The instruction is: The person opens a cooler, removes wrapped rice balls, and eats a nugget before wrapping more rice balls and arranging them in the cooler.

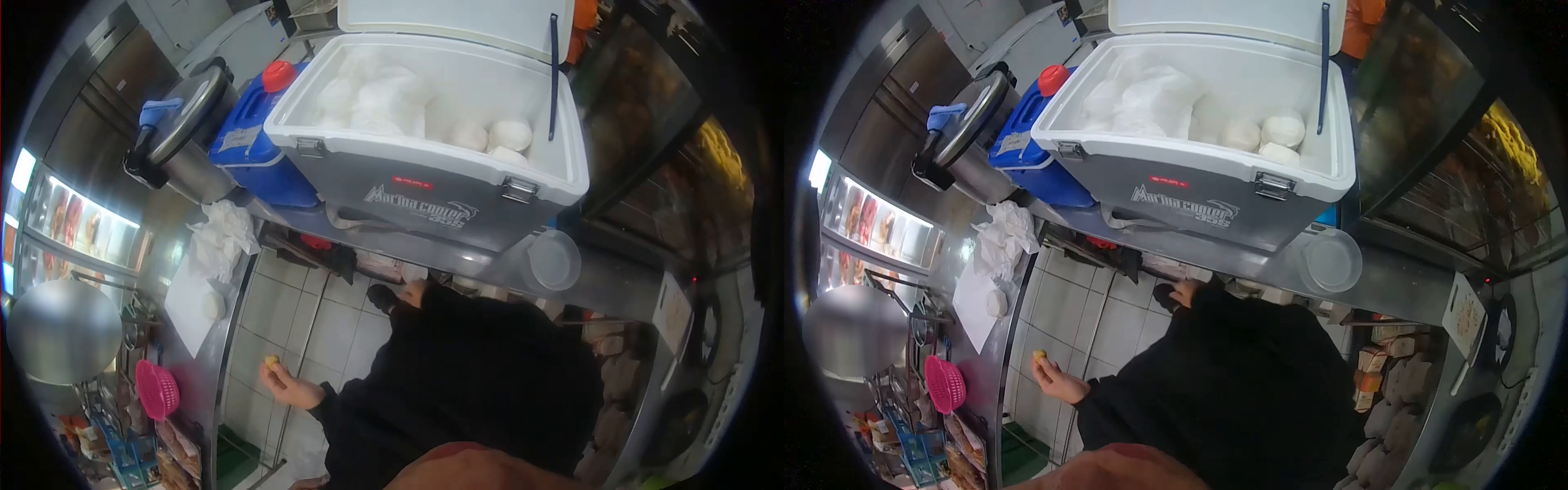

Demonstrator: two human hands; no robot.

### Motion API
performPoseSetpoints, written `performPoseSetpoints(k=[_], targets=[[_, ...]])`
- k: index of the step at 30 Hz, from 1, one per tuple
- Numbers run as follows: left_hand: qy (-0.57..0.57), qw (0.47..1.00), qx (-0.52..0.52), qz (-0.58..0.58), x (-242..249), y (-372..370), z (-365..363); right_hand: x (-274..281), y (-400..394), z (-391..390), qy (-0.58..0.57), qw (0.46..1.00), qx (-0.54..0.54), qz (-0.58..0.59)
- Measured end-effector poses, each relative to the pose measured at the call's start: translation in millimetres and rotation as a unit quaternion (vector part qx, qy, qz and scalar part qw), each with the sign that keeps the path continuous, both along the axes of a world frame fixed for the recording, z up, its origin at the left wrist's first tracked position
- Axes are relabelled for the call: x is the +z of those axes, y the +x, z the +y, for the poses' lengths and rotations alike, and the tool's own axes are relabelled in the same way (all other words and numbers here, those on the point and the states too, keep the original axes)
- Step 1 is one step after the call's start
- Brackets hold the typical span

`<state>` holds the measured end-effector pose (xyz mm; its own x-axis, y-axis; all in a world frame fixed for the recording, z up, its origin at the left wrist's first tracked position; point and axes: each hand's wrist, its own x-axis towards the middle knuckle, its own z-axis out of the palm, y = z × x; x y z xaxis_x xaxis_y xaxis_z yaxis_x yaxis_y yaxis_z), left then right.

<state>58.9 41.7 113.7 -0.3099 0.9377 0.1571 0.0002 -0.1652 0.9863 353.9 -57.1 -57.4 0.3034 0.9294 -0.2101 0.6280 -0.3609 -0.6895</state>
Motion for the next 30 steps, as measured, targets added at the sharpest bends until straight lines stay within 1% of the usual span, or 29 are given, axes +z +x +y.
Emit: performPoseSetpoints(k=[1, 2, 4, 5, 6, 7, 8, 9, 11, 12, 14, 16, 18, 19, 20, 21, 23, 24, 25, 26, 27, 29, 30], targets=[[-0.006, 1.000, -0.008, 0.012, 3, 2, -5, -16, 4, -19, -0.016, 0.999, -0.033, -0.021], [0.018, 0.999, -0.022, 0.026, 7, 8, -10, -35, 6, -37, -0.030, 0.996, -0.067, -0.043], [0.073, 0.994, -0.057, 0.053, 15, 24, -9, -79, 15, -84, 0.096, 0.986, -0.135, 0.007], [0.075, 0.990, -0.117, 0.038, 17, 28, -6, -97, 29, -107, -0.007, 0.994, -0.105, 0.016], [0.103, 0.971, -0.186, 0.112, 28, 35, -7, -87, 30, -136, -0.092, 0.985, -0.148, -0.001], [0.128, 0.940, -0.256, 0.186, 45, 47, -11, -67, 30, -163, -0.180, 0.966, -0.184, -0.016], [0.157, 0.899, -0.323, 0.252, 55, 59, -14, -106, 32, -189, -0.228, 0.946, -0.228, -0.036], [0.169, 0.880, -0.351, 0.270, 53, 68, -15, -117, 29, -211, -0.266, 0.926, -0.265, -0.042], [0.195, 0.840, -0.404, 0.305, 46, 82, -16, -155, 31, -222, -0.192, 0.954, -0.224, -0.061], [0.194, 0.844, -0.399, 0.302, 45, 89, -18, -146, 30, -207, -0.178, 0.961, -0.205, -0.052], [0.183, 0.855, -0.385, 0.297, 43, 94, -23, -133, 37, -159, -0.142, 0.977, -0.159, -0.007], [0.177, 0.877, -0.361, 0.262, 31, 81, -14, -86, 40, -89, -0.077, 0.988, -0.108, 0.079], [0.160, 0.902, -0.312, 0.253, 27, 67, -8, -25, 34, -16, -0.014, 0.973, -0.053, 0.223], [0.125, 0.920, -0.296, 0.223, 20, 58, -4, 9, 29, 14, -0.002, 0.947, -0.030, 0.320], [0.136, 0.919, -0.290, 0.232, 22, 54, -3, 41, 20, 41, -0.004, 0.913, -0.007, 0.409], [0.142, 0.919, -0.275, 0.244, 28, 52, 1, 68, 9, 63, -0.030, 0.868, 0.014, 0.496], [0.142, 0.920, -0.251, 0.264, 44, 40, 1, 88, -25, 90, -0.133, 0.783, 0.065, 0.604], [0.141, 0.921, -0.246, 0.266, 52, 36, 1, 82, -45, 95, -0.196, 0.761, 0.116, 0.607], [0.140, 0.928, -0.226, 0.261, 58, 31, -1, 36, -68, 89, -0.199, 0.735, 0.260, 0.593], [0.140, 0.933, -0.212, 0.256, 63, 25, -3, 38, -83, 80, -0.206, 0.720, 0.437, 0.498], [0.141, 0.936, -0.205, 0.250, 66, 16, -8, 40, -94, 66, -0.196, 0.674, 0.594, 0.392], [0.132, 0.945, -0.171, 0.244, 69, 1, -15, 26, -103, 61, -0.164, 0.628, 0.698, 0.303], [0.129, 0.949, -0.158, 0.239, 69, -4, -20, 13, -104, 64, -0.160, 0.647, 0.670, 0.327]])
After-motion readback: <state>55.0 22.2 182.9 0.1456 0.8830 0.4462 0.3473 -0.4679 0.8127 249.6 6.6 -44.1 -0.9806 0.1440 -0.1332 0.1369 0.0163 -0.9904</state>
